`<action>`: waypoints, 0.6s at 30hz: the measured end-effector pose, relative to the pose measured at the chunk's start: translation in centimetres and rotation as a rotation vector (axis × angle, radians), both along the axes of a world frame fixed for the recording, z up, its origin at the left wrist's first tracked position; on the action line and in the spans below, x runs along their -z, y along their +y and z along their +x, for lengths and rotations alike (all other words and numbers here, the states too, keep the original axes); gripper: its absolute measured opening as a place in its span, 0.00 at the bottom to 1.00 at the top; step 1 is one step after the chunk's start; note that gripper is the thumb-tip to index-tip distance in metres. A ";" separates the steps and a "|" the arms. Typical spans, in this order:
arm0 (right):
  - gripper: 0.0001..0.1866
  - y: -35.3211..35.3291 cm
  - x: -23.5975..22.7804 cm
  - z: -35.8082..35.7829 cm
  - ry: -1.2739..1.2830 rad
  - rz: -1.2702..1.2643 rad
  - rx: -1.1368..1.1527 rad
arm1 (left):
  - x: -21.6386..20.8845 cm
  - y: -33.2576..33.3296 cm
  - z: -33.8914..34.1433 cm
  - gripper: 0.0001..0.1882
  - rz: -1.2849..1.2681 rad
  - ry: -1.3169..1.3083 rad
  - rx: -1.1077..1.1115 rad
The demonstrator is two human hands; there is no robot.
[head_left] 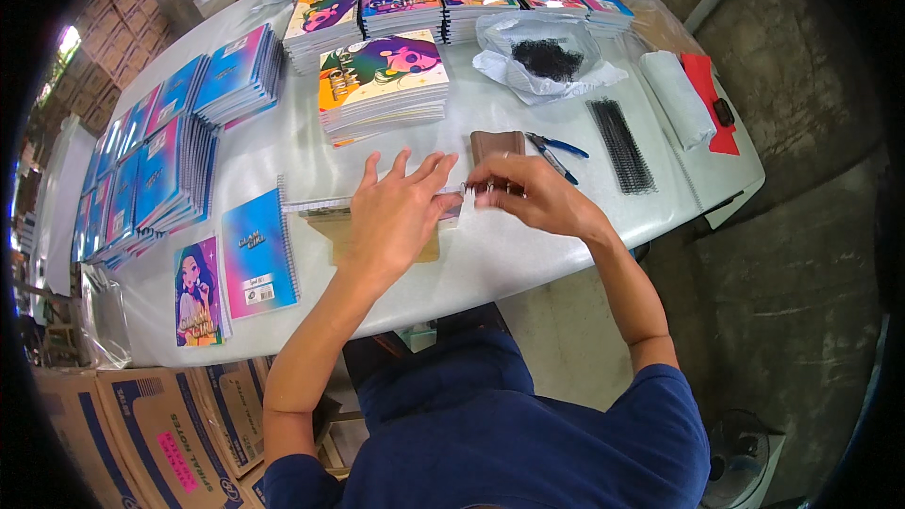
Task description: The person binds notebooks by manually threading a spiral coil through the holes in a stack of covers and paper, then cuts the excess coil using pliers.
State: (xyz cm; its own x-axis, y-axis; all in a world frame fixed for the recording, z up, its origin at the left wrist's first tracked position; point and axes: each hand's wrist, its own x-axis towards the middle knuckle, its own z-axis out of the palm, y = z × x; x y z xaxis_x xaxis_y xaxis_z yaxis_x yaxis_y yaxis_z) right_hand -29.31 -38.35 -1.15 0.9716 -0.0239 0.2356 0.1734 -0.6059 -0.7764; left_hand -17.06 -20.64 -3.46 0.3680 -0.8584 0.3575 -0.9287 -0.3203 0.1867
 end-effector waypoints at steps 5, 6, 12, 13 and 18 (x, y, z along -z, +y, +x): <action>0.07 0.5 0.5 -0.3 -0.047 -0.162 0.089 | -0.1 -0.1 -0.3 0.28 0.005 0.002 0.005; 0.07 0.6 0.3 -0.3 -0.025 -0.215 0.076 | -0.1 0.0 -0.3 0.28 0.005 0.006 0.007; 0.07 1.3 -0.4 0.2 0.175 -0.058 -0.064 | -0.3 0.3 -0.9 0.29 -0.083 -0.027 0.143; 0.08 0.0 -0.4 0.4 0.293 0.056 -0.105 | -0.7 0.4 -1.0 0.29 0.004 -0.013 0.143; 0.25 -8.2 4.1 3.5 0.236 -0.409 -0.074 | -1.1 0.3 -0.9 0.33 0.125 -0.079 0.098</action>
State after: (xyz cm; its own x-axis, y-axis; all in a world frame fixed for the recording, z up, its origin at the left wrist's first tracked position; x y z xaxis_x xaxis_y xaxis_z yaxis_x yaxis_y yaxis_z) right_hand -25.77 -46.53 -5.26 0.9953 0.0958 -0.0155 0.0752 -0.8629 -0.4998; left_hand -17.97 -20.38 -2.39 0.2552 -0.9285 0.2698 -0.9669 -0.2435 0.0766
